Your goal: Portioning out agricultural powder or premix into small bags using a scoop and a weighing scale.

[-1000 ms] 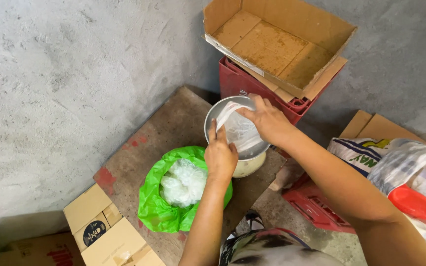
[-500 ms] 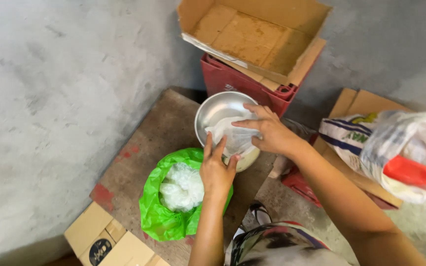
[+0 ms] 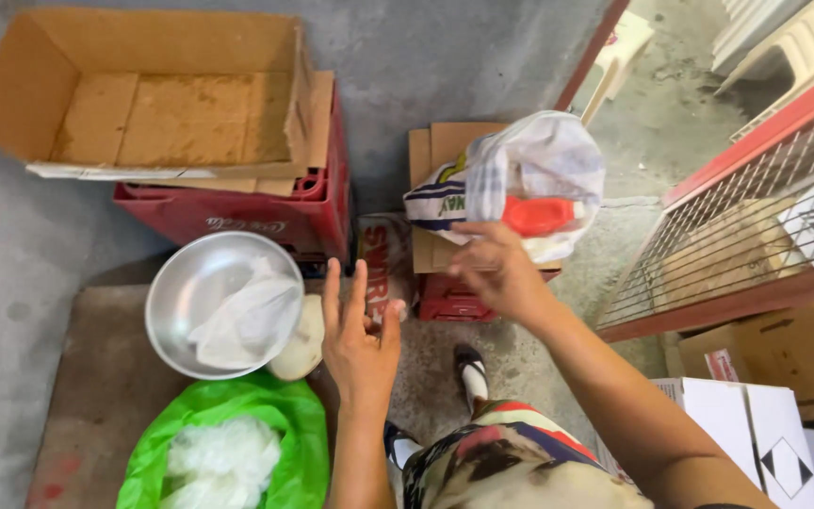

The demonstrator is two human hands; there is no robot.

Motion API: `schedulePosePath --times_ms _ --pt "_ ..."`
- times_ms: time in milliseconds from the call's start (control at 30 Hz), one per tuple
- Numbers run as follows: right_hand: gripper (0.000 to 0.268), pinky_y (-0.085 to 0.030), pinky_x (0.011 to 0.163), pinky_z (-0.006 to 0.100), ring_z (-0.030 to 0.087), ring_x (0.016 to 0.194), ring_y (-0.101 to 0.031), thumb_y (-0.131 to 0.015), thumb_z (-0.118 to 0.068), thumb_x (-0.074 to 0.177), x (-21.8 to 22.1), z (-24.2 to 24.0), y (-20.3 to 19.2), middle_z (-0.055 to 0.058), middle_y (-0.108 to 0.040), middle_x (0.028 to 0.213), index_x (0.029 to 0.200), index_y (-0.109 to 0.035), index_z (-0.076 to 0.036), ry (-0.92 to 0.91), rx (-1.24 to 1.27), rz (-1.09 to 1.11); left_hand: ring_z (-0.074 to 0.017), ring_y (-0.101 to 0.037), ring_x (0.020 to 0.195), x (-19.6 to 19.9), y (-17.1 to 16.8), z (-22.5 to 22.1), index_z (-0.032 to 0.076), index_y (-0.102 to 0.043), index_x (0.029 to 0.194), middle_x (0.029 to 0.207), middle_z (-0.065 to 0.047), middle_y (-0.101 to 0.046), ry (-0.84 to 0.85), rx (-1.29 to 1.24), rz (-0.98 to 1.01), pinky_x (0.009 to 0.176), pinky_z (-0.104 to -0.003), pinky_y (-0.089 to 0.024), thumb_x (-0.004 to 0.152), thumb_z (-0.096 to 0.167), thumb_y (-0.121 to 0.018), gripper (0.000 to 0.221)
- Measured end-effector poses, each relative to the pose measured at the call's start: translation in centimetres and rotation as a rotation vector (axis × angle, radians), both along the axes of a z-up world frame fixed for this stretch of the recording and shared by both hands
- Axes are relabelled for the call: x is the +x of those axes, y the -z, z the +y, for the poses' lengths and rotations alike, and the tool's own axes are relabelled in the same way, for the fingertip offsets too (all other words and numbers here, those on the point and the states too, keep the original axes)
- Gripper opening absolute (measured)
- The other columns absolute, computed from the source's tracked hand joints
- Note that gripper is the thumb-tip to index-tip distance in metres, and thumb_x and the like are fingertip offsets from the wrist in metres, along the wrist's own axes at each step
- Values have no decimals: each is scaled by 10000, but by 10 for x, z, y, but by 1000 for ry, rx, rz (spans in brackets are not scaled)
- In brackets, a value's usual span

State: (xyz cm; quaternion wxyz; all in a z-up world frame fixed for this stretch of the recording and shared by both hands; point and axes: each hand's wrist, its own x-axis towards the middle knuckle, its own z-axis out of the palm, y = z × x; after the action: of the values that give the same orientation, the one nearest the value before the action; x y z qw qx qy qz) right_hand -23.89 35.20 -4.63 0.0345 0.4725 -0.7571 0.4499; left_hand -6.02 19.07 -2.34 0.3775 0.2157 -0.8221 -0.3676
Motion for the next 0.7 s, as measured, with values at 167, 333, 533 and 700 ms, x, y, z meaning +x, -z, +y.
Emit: schedulePosePath --times_ms 167,333,533,700 --pt "155 -531 1001 410 328 1169 -672 -778 -60 821 -104 68 50 134 -710 1260 973 -762 -79 183 48 -59 -207 -673 705 -66 -1 35 108 -604 1412 1582 -183 -459 94 51 -117 648 -326 -569 893 229 -767 558" --pt "263 -538 982 424 349 1132 -670 -763 -103 819 -199 92 107 148 -715 1238 1079 -748 -66 220 179 -66 -437 -543 1369 -149 45 71 32 -580 1456 1602 -225 -411 95 -260 -97 1074 -461 -497 965 296 -752 583" --pt "499 -507 850 511 352 1031 -684 -748 -230 740 -236 80 159 181 -714 1141 1225 -690 -129 251 643 201 -476 -434 1425 -220 70 101 -16 -474 1499 1633 -268 -325 102 -183 -315 1116 -511 -395 927 399 -710 744" --pt "322 -545 784 485 305 802 -747 -631 -286 883 -249 87 177 140 -764 867 1161 -695 -136 55 869 193 -477 -463 1340 -258 98 97 -24 -442 1496 1616 -259 -324 0 -213 -539 1100 -531 -390 895 488 -681 825"
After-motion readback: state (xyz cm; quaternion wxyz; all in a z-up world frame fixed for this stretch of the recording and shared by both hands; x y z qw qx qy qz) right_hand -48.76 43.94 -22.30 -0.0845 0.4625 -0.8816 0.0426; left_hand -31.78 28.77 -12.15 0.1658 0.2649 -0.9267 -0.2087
